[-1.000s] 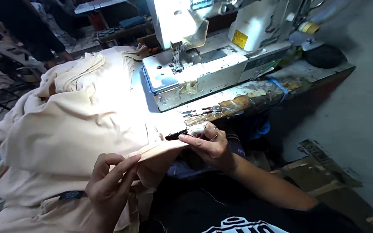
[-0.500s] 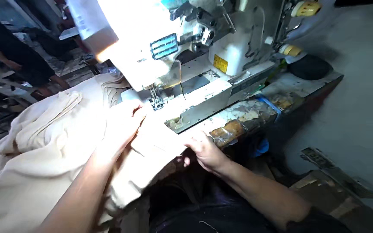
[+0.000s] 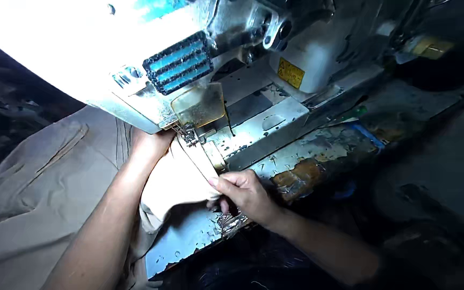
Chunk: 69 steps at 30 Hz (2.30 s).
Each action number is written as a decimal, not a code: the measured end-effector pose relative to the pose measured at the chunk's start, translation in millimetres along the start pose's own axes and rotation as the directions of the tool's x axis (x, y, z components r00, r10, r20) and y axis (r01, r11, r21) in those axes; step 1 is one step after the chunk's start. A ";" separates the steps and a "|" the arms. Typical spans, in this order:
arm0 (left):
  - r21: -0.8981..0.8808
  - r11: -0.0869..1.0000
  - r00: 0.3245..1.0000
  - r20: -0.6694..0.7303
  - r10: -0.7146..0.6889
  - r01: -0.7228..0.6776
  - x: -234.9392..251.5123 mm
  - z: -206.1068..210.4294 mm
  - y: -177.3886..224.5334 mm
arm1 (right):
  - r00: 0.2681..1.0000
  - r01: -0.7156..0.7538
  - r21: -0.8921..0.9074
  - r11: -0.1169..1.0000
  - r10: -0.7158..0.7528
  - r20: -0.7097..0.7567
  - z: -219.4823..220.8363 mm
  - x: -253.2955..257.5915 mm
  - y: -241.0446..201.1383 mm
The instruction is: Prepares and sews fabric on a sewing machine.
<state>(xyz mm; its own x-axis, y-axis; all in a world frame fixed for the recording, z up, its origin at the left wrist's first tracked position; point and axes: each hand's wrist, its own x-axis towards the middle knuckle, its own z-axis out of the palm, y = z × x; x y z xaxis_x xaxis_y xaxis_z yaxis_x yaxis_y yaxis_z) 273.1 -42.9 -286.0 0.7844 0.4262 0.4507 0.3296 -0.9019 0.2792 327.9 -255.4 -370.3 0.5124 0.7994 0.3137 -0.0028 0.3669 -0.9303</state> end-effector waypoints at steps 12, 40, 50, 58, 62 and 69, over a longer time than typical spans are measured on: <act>0.127 0.984 0.989 0.069 -0.132 0.123 15.6 -5.7 -8.0 | 0.997 0.073 -0.364 0.929 -0.067 0.030 -16.5 -11.4 -6.5; 0.034 0.889 0.771 -0.483 0.415 -0.457 -114.8 -23.0 27.3 | 0.994 0.076 -0.394 0.916 -0.099 -0.039 5.6 -25.8 -28.8; 0.007 0.899 0.786 -0.482 0.387 -0.438 -103.1 -15.1 22.3 | 0.991 0.113 -0.237 0.965 -0.126 -0.039 8.7 -19.9 -40.4; 0.023 0.858 0.756 -0.461 0.464 -0.512 -115.9 -20.0 37.0 | 0.988 0.145 -0.258 0.955 -0.125 0.092 9.1 -32.3 -34.6; -0.229 0.834 0.823 -0.421 0.381 -0.502 -131.0 -35.7 39.2 | 0.975 0.207 -0.184 0.961 -0.188 0.116 11.5 -47.0 -36.5; 0.017 0.722 0.710 0.203 0.675 -0.691 -95.8 -64.3 61.1 | 0.969 0.240 -0.271 0.932 -0.213 0.126 8.5 -36.1 -33.6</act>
<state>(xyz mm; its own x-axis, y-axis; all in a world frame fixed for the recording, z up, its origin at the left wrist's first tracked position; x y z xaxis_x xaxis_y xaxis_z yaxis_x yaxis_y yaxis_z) 184.3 -134.3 -257.6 0.8857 -0.3201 0.3362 -0.2951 -0.9473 -0.1246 302.2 -292.5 -348.8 0.3889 0.7563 0.5260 0.3533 0.4049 -0.8434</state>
